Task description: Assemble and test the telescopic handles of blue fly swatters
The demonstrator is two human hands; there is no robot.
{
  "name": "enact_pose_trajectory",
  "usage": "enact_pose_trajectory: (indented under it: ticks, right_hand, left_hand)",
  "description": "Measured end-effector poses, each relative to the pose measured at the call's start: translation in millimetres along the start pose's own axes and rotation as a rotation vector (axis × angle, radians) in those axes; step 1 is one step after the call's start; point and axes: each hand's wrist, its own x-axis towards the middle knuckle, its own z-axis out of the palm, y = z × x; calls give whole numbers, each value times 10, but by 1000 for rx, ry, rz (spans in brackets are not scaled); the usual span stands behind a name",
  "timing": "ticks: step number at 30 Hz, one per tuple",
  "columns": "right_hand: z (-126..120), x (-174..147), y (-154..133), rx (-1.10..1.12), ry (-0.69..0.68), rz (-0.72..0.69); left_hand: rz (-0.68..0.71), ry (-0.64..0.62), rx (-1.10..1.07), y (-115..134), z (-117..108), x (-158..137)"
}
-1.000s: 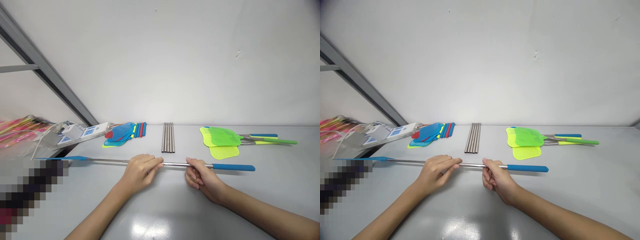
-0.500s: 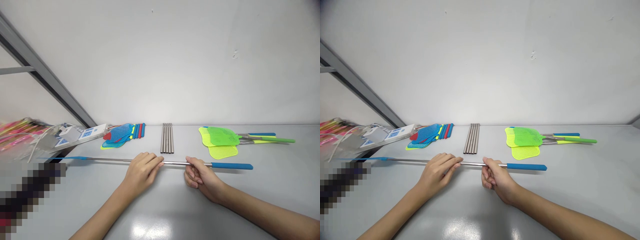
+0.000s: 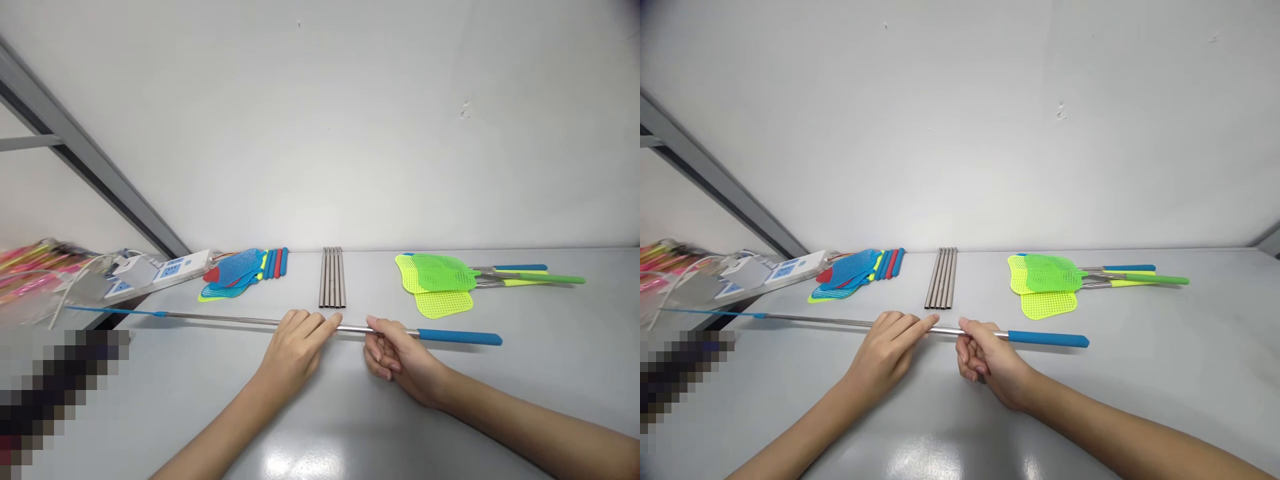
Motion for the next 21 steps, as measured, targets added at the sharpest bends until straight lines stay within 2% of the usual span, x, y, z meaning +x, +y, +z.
enact_pose_trajectory:
  ticks: [17,21]
  right_hand:
    - [-13,10,-7,-48,-41,23]
    - [-10,7,-15,-78,-46,21]
  left_hand:
    - [54,79,101,-59,-29,37]
    - [111,131,183,-86,-52,42]
